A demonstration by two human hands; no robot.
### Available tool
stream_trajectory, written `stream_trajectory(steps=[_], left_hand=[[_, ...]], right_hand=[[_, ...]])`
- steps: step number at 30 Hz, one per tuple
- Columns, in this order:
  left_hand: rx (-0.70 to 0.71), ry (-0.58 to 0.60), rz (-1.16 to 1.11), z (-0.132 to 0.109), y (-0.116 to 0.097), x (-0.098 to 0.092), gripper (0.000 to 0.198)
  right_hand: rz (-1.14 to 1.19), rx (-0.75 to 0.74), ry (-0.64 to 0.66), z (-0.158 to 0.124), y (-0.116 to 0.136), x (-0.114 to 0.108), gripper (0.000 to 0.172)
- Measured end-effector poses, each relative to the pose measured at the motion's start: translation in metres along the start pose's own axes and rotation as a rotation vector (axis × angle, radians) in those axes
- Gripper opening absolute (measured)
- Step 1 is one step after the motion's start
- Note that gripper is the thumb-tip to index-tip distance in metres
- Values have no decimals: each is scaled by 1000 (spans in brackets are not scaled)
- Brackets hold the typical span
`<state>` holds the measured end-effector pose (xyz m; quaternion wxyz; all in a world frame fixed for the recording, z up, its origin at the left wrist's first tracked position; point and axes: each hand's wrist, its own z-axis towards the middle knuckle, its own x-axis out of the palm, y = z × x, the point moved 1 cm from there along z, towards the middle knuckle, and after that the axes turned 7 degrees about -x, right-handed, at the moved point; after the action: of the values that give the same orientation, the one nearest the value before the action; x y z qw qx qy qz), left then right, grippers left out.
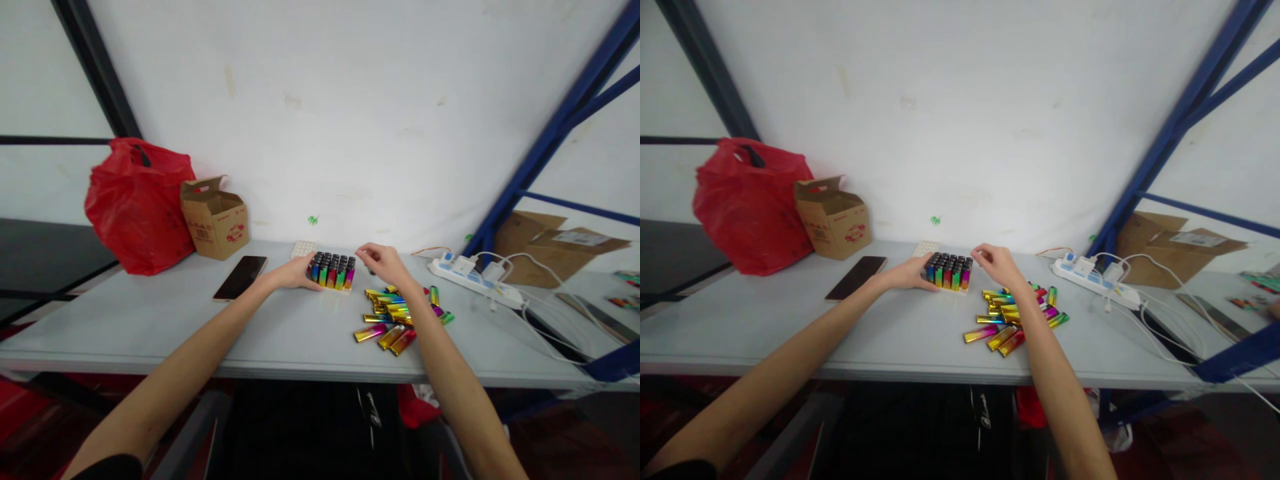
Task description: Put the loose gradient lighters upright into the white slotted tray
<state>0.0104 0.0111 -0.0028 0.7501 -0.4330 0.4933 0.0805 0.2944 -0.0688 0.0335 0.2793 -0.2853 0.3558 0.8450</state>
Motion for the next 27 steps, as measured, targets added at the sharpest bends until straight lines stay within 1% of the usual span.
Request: stream_trajectory(steps=[2,3,5,8,11,13,15,20,22,24,27], left_hand=[[-13,1,4,0,1,0,84],[-16,1,3,0,1,0,85],[-19,-3,-8,0,1,0,87],[-16,-7,-21,-1,1,-1,89],[-17,-1,-8,0,0,0,89],[-20,-2,2,0,0,0,88],[-19,-7,5,0,1,0,88],[-23,-10,20,0,1,0,84],[-36,-4,23,0,1,0,85],[-55,3,30,0,0,0,87],[-70,9,33,0,-1,0,90]], right_hand=[[-170,40,-116,0,-14,-6,30],[-241,63,-148,0,-22,-9,27],[-346,109,-143,-2,-38,-10,23],[-443,205,-14,-9,-56,0,29],[-515,339,143,-17,-64,15,37],[-554,396,223,-20,-67,24,36],[-578,420,256,-21,-69,29,31],[-620,440,232,-20,-73,31,24],[-645,458,218,-21,-75,31,24],[-648,465,191,-22,-75,30,29],[-588,416,116,-20,-75,24,39]])
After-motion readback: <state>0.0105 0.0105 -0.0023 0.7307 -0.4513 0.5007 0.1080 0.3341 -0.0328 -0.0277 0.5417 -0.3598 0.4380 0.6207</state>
